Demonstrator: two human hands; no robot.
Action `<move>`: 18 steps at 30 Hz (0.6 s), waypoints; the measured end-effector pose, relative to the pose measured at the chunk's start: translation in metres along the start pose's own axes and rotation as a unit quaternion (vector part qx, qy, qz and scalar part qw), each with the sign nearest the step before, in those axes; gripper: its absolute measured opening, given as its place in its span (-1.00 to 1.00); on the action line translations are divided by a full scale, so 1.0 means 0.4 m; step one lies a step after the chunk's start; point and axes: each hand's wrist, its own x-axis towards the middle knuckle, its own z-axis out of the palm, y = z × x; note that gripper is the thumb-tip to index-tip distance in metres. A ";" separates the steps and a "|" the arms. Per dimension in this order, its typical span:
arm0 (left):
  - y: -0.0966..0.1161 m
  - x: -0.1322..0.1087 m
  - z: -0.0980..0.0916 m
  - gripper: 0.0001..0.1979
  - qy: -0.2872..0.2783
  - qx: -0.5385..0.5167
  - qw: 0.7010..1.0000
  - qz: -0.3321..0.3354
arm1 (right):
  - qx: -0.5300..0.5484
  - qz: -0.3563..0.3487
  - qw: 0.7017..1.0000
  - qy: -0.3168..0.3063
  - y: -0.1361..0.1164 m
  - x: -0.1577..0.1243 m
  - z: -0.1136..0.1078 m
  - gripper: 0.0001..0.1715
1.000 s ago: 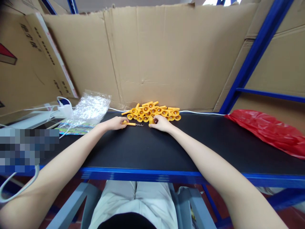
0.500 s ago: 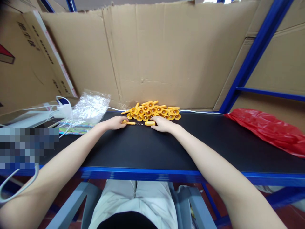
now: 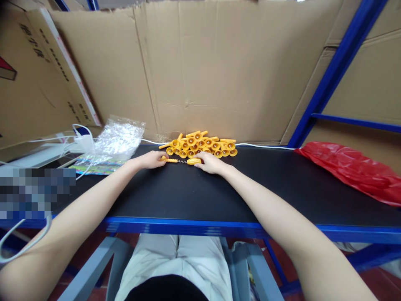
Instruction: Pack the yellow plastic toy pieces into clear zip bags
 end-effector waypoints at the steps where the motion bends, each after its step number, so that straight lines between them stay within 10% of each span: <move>1: -0.001 0.000 0.001 -0.67 0.003 -0.004 1.000 0.001 | 0.003 -0.005 1.000 0.005 -0.001 0.000 0.003 -0.63; 12: 0.025 0.004 0.027 -0.70 0.013 -0.238 0.969 0.071 | 0.028 -0.031 0.998 0.041 -0.030 0.003 0.018 -0.64; 18: 0.040 -0.004 0.016 -0.72 0.039 -0.201 0.974 0.100 | 0.018 -0.039 0.999 0.019 -0.030 0.001 0.009 -0.56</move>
